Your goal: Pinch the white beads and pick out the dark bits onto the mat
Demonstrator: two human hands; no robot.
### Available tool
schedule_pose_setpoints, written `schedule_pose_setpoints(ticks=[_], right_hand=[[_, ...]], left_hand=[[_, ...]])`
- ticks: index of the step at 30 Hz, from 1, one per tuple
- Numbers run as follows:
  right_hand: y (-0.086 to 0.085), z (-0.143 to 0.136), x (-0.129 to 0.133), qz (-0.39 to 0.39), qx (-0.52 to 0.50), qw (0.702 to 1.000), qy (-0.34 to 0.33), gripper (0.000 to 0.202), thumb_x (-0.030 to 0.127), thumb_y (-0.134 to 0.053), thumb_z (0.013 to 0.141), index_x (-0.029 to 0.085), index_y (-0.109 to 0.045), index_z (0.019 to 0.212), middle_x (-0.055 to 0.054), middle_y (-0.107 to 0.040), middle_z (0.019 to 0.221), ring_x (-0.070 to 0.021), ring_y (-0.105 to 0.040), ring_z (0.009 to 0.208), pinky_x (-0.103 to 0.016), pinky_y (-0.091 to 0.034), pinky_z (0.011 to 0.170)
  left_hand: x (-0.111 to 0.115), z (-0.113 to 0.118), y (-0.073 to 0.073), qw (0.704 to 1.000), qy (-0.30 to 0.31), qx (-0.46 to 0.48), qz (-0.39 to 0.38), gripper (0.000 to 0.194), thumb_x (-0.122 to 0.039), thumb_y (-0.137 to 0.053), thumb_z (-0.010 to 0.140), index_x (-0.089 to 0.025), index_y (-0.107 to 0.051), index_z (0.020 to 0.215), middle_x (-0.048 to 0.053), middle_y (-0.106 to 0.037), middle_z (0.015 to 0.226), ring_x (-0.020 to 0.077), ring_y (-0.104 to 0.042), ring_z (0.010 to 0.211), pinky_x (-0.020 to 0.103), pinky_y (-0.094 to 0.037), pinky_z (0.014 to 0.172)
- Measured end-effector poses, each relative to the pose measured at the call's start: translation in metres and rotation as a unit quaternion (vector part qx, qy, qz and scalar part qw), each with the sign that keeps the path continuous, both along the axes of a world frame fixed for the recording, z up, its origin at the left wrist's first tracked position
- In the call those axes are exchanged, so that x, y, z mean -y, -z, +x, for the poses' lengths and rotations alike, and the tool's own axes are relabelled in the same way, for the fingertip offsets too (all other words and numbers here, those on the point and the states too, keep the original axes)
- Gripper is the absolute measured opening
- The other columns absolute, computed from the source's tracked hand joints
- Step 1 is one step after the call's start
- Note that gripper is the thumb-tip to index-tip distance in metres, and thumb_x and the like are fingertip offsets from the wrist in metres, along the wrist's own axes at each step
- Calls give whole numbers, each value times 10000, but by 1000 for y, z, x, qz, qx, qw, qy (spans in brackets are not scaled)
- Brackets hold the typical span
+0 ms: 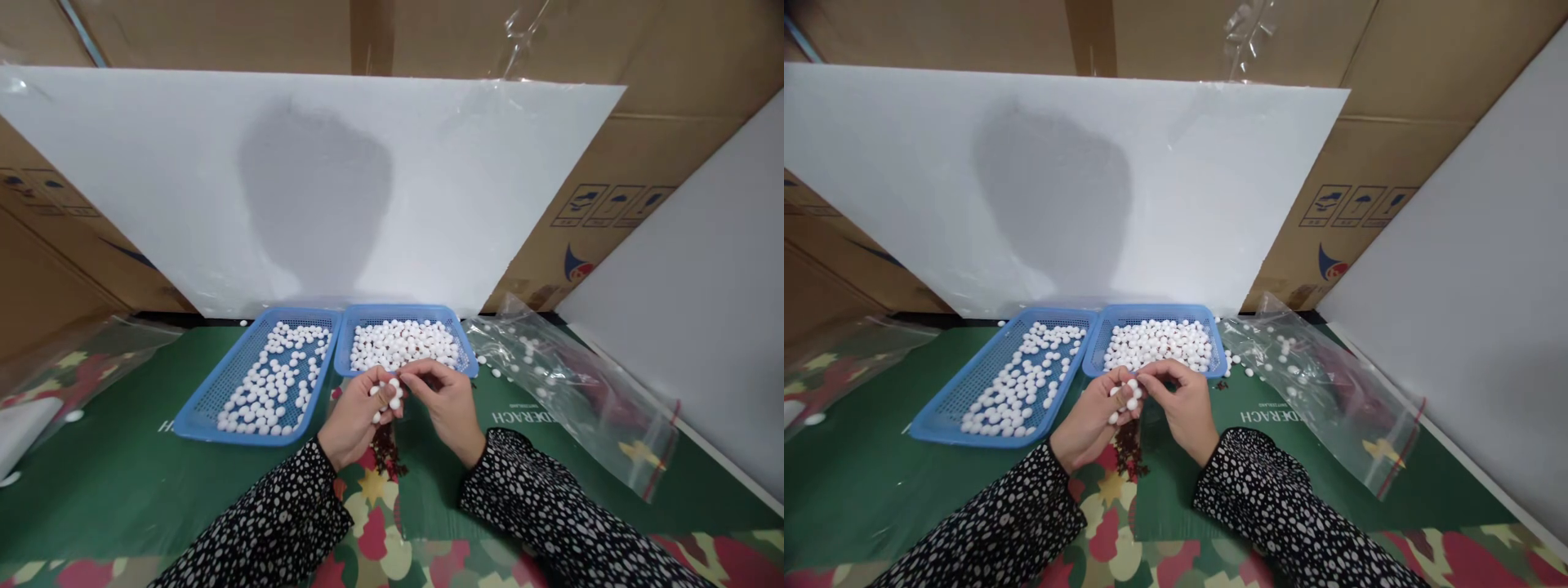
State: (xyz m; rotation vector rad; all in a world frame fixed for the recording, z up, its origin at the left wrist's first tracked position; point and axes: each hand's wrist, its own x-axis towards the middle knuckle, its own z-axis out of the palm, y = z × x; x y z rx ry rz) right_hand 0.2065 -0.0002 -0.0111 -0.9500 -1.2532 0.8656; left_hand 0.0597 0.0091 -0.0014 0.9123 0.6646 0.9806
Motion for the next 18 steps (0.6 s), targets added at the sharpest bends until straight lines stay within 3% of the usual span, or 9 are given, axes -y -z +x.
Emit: schedule_pose_setpoints(ticks=[9, 15, 18], right_hand=[[-2, -2, 4, 79, 49, 996, -17, 102, 163, -676, 859, 229, -751, 843, -36, -740, 910, -192, -671, 888, -334, -507, 842], [1, -5, 3, 62, 30, 996, -54, 113, 170, -687, 855, 249, -758, 892, -38, -729, 988, -199, -662, 959, -355, -493, 904], [4, -4, 1, 24, -9, 996, -90, 184, 187, -728, 818, 261, -734, 986, -27, -723, 995, -195, -663, 934, -341, -512, 863]], left_hand=[[2, -1, 1, 1000, -11, 14, -4, 368, -384, -808, 734, -143, -530, 754, -12, -560, 580, 55, -466, 496, 138, -245, 426], [0, -3, 0, 1000, -29, 9, -8, 389, -403, -816, 719, -144, -526, 738, -18, -544, 582, 59, -475, 506, 137, -270, 433], [-2, -4, -2, 1000, -24, 8, -13, 382, -391, -825, 709, -138, -541, 741, -21, -538, 602, 51, -463, 500, 133, -265, 425]])
